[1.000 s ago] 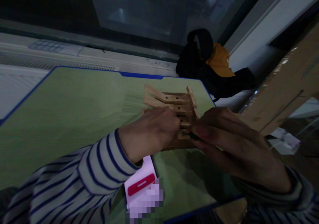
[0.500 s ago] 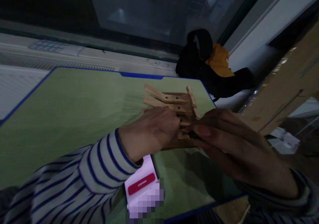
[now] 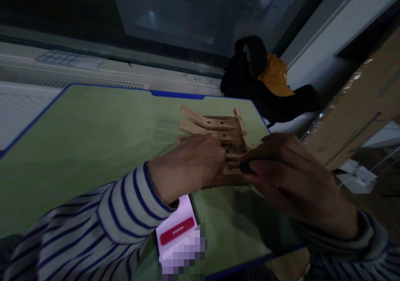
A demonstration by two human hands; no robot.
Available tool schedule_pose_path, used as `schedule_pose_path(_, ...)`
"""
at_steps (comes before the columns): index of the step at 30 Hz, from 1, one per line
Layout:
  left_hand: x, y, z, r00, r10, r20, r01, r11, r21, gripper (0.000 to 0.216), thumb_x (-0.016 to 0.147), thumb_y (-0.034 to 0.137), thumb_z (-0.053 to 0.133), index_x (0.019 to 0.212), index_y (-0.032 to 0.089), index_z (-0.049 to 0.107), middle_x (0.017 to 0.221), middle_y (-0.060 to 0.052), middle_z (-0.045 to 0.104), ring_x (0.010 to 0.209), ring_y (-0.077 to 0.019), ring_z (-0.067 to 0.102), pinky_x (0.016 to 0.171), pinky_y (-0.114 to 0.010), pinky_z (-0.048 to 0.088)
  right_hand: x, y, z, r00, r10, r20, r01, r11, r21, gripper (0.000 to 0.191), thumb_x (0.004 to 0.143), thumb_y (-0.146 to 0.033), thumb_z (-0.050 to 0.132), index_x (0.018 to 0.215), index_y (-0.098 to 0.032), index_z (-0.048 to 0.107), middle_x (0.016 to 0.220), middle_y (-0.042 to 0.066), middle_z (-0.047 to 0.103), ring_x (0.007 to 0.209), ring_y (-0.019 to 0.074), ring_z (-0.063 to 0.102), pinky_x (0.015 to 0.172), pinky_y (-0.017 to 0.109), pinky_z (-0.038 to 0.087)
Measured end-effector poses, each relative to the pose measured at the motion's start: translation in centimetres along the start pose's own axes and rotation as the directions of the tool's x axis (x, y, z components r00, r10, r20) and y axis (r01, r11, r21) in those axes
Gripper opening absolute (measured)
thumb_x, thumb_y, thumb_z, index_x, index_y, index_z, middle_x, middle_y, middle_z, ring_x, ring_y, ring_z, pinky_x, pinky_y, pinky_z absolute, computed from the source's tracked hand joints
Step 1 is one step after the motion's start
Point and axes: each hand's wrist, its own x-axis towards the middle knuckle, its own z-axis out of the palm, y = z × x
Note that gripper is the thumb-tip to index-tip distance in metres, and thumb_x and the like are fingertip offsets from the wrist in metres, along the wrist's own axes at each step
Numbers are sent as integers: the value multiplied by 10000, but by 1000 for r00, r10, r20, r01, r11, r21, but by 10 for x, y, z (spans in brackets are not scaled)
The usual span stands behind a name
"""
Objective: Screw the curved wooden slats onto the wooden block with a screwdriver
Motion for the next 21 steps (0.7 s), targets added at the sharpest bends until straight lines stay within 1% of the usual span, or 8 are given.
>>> schedule_pose_path(3, -1, -1, 0, 1000, 8, -10, -9, 999, -33, 230, 861, 219, 449, 783, 118, 640, 719, -50, 638, 770, -148, 596, 726, -246, 446, 1, -3, -3, 999, -29, 23, 29, 999, 15, 447, 771, -62, 599, 1180, -190, 470, 1061, 76, 617, 996, 183, 540, 817, 382, 464)
schedule_pose_path(5, -2, -1, 0, 1000, 11, 1, -11, 999, -33, 227, 863, 216, 445, 802, 120, 642, 731, -52, 641, 775, -151, 596, 722, -245, 446, 0, -4, -3, 999, -22, 30, 20, 999, 47, 448, 774, -39, 582, 1179, -189, 464, 1120, 87, 600, 1025, 187, 525, 832, 388, 462)
schedule_pose_path(8, -3, -1, 1, 1000, 26, -9, -26, 999, -22, 222, 862, 190, 435, 815, 127, 642, 757, -56, 645, 793, -156, 597, 745, -255, 443, -1, -6, -2, 999, 27, 25, -28, 998, 48, 430, 775, -32, 577, 1151, -220, 486, 1064, 57, 612, 951, 176, 536, 805, 382, 471)
schedule_pose_path(10, -3, -1, 1, 999, 35, -21, -36, 999, -28, 227, 865, 184, 427, 812, 133, 642, 767, -55, 645, 794, -157, 596, 754, -261, 441, -2, -6, -1, 999, 34, 18, -34, 999, 32, 456, 766, -29, 590, 1162, -234, 488, 1023, 44, 614, 918, 172, 536, 792, 379, 470)
schedule_pose_path(14, -2, -2, 0, 1000, 13, -9, -13, 999, -31, 238, 866, 211, 435, 779, 135, 643, 748, -52, 639, 757, -162, 596, 720, -267, 441, -3, -3, 1, 1000, -17, -7, 17, 998, 54, 609, 735, -19, 626, 1259, -245, 416, 1006, 51, 596, 899, 178, 543, 769, 386, 467)
schedule_pose_path(17, -2, -1, -1, 1000, 14, 4, -14, 1000, -15, 233, 863, 216, 443, 786, 131, 645, 755, -55, 641, 756, -161, 594, 698, -259, 437, -3, -2, 3, 999, -17, -38, 19, 999, 43, 688, 726, -25, 639, 1297, -282, 356, 963, 37, 603, 855, 176, 555, 719, 373, 462)
schedule_pose_path(19, -1, -1, -1, 1000, 14, 17, -14, 1000, -11, 233, 864, 220, 442, 799, 131, 647, 756, -54, 644, 751, -157, 594, 684, -251, 435, -3, -1, 5, 999, -11, -42, 12, 999, 32, 651, 732, -35, 641, 1275, -281, 379, 943, 29, 607, 860, 174, 562, 723, 372, 461)
schedule_pose_path(21, -2, -1, -1, 1000, 12, 21, -11, 1000, -15, 236, 867, 228, 439, 810, 133, 647, 750, -53, 646, 755, -154, 595, 690, -246, 435, -3, -1, 4, 1000, -6, -26, 6, 1000, 23, 577, 745, -57, 640, 1239, -260, 423, 962, 34, 610, 907, 174, 561, 751, 374, 467)
